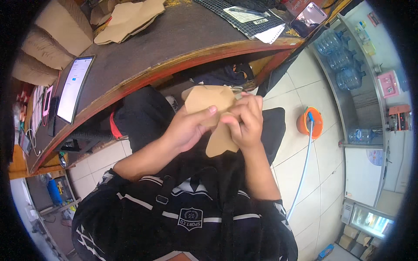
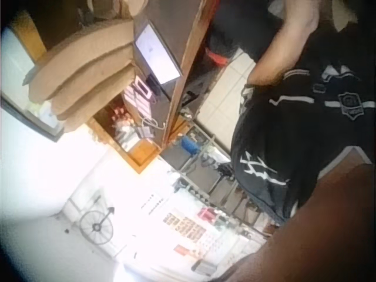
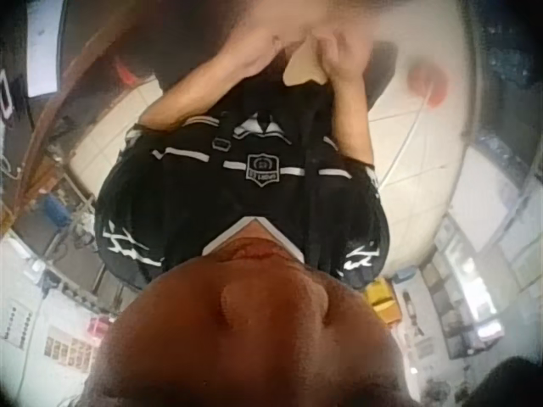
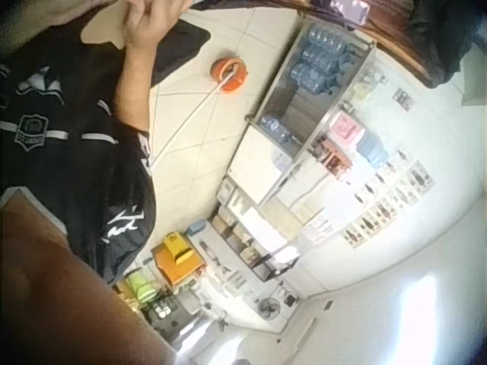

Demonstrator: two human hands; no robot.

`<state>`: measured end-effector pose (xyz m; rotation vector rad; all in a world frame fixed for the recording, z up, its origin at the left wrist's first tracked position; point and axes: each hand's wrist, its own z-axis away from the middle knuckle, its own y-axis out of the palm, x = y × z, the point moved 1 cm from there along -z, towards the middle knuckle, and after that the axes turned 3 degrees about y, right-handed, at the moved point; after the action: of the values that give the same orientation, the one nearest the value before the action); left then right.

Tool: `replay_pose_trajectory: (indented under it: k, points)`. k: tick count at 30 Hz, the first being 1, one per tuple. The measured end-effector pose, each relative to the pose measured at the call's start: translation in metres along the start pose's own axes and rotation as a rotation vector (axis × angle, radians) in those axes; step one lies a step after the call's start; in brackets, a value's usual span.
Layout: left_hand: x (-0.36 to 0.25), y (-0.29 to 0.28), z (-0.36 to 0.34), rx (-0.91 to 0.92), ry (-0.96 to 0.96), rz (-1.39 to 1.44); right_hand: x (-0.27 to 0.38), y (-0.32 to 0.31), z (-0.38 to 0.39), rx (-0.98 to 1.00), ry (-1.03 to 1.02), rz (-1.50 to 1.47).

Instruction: The person folds flat cardboard pieces into small box shapes by hand. They pick up a piece, fold the sides up, and tuck the flaps to form a container, then place the finished box on the table. The person repeats this process for multiple cardboard pieces.

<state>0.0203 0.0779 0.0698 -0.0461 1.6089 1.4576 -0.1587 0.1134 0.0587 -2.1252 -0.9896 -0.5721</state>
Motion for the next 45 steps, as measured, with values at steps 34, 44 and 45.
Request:
replay_pose_trajectory:
  k: [34, 44, 45]
  points:
    - [0.005, 0.008, 0.0, 0.038, 0.369, -0.202, 0.017, 0.017, 0.008, -0.164, 0.334, -0.377]
    - [0.021, -0.003, 0.005, 0.106, 0.317, -0.242, -0.009, 0.036, 0.002, -0.242, 0.14, -0.318]
    - [0.018, -0.005, 0.007, 0.147, 0.36, -0.419, -0.011, 0.035, 0.003, -0.256, 0.189, -0.357]
